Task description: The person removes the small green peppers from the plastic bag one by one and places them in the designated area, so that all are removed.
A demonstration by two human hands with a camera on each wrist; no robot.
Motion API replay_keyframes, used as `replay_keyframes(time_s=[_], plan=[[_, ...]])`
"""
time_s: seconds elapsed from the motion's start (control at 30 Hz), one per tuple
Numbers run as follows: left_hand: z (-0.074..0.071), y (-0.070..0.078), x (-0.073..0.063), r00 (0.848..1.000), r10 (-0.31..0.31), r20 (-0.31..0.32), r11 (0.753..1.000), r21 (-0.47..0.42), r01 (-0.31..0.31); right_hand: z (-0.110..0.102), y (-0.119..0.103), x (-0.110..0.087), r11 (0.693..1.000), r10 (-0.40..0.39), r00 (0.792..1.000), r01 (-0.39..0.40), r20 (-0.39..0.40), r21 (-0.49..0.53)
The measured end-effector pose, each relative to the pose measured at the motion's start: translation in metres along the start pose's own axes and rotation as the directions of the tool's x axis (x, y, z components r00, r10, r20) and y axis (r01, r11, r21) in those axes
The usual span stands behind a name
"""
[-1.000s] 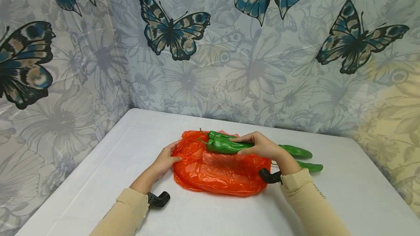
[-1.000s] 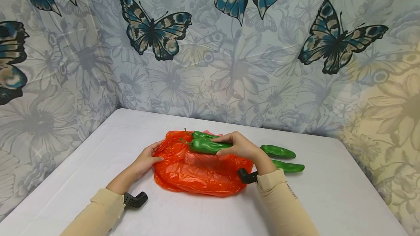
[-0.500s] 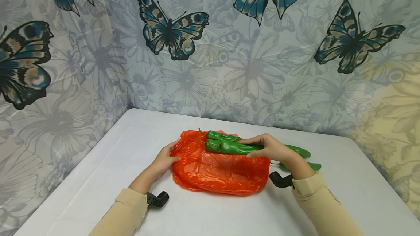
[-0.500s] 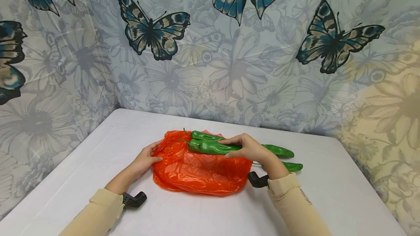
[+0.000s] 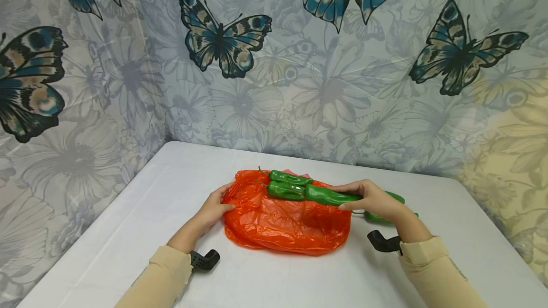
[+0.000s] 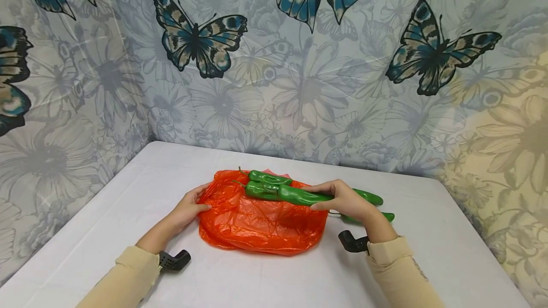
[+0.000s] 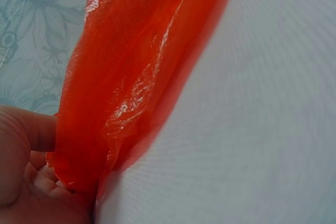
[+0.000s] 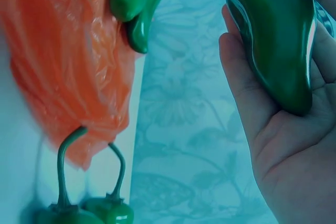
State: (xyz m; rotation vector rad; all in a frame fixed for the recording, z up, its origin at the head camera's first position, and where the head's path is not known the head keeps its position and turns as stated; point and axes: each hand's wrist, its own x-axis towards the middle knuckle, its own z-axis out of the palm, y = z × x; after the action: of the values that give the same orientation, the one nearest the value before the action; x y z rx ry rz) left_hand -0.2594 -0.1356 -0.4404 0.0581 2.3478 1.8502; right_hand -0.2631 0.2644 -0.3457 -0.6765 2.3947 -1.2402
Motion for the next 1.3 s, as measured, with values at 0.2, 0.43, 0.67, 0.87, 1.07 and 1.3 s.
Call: replay_keyframes(time_s=[0.2,0.43,0.67,0.87,1.07,1.3], plan=[[-0.001,0.0,-0.001,1.0,0.004,0.007,1.0,-0.006,-0.004,-0.003,0.005,-0.011,1.0,0.002,1.0,-0.002,-0.02,-0.024],[0.0,-0.001,-0.001,1.0,0.001,0.001,1.0,-0.008,-0.001,-0.006,0.008,-0.023,0.995,-0.002,0.999,-0.002,-0.04,-0.099],[0.0,-0.002,0.0,1.0,0.003,-0.006,1.0,-0.004,-0.003,-0.01,0.015,-0.037,0.994,0.013,0.998,-0.02,-0.065,-0.108],[0.0,-0.002,0.001,1.0,0.024,-0.002,1.0,-0.005,-0.024,-0.012,0.023,-0.051,0.997,0.032,0.996,-0.039,-0.085,-0.074],[0.0,-0.001,0.001,1.0,0.023,0.009,1.0,-0.001,-0.023,-0.013,0.033,-0.064,0.995,0.066,0.992,-0.073,-0.107,-0.069],[0.0,-0.002,0.0,1.0,0.02,-0.002,1.0,0.0,-0.02,-0.015,0.04,-0.077,0.997,0.055,0.992,-0.061,-0.117,-0.053]])
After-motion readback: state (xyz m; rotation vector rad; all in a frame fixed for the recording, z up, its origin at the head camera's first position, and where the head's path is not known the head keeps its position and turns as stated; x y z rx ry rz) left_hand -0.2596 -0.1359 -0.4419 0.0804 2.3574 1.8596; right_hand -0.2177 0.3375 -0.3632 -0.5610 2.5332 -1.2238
